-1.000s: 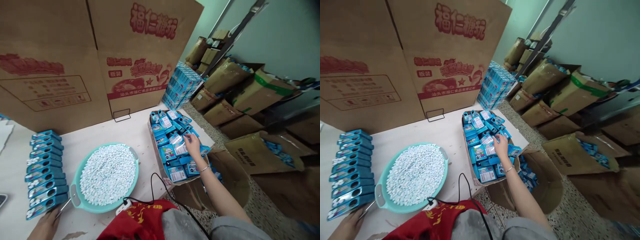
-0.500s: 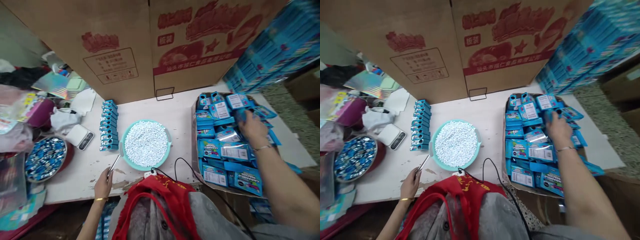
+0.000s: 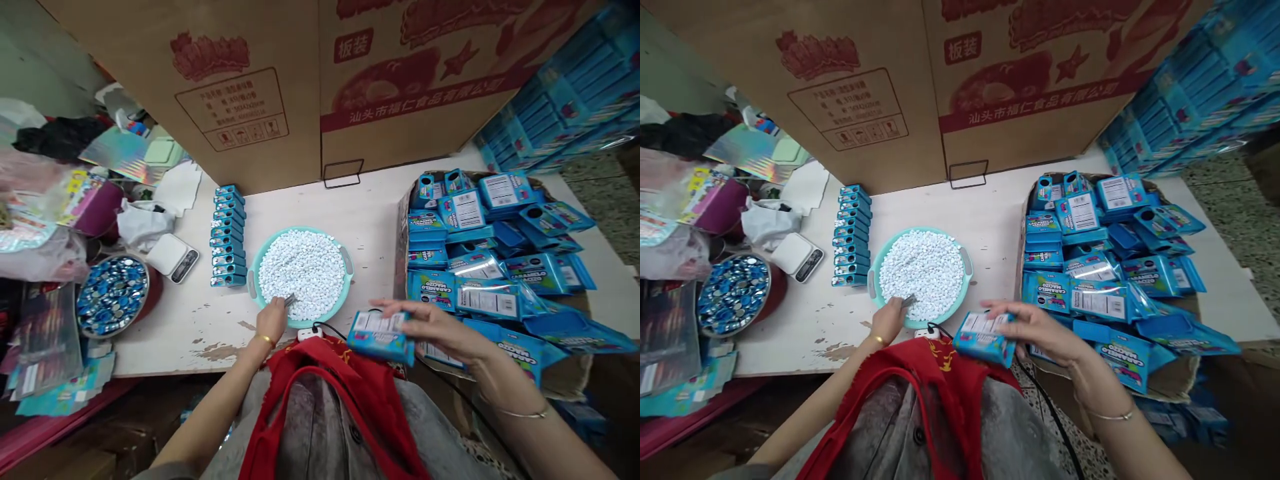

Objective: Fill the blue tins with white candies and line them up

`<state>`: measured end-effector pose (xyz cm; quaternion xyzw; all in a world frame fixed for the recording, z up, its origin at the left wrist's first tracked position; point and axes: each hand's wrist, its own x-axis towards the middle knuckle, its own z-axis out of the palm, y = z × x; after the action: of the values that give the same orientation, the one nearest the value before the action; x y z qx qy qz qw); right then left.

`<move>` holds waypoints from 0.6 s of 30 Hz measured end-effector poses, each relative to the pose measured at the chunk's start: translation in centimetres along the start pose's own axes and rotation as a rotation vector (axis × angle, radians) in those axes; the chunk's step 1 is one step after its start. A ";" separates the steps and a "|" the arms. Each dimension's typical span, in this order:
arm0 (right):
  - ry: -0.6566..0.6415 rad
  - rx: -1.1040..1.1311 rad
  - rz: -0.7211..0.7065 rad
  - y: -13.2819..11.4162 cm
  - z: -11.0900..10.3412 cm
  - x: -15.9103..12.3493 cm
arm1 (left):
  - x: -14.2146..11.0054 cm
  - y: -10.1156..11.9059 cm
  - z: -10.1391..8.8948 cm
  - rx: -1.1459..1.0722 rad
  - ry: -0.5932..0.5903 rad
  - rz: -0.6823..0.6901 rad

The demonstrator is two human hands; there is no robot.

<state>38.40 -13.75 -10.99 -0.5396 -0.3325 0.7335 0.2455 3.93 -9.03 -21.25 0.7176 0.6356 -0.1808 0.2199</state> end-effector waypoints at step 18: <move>0.315 -0.204 -0.497 1.4 0.6 10.8 | 6.6 3.3 2.3 -0.235 0.110 0.092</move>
<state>34.60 -7.01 -18.70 -0.5707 -0.4839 0.5212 0.4104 8.10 -5.13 -26.49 0.7241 0.6298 -0.0552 0.2756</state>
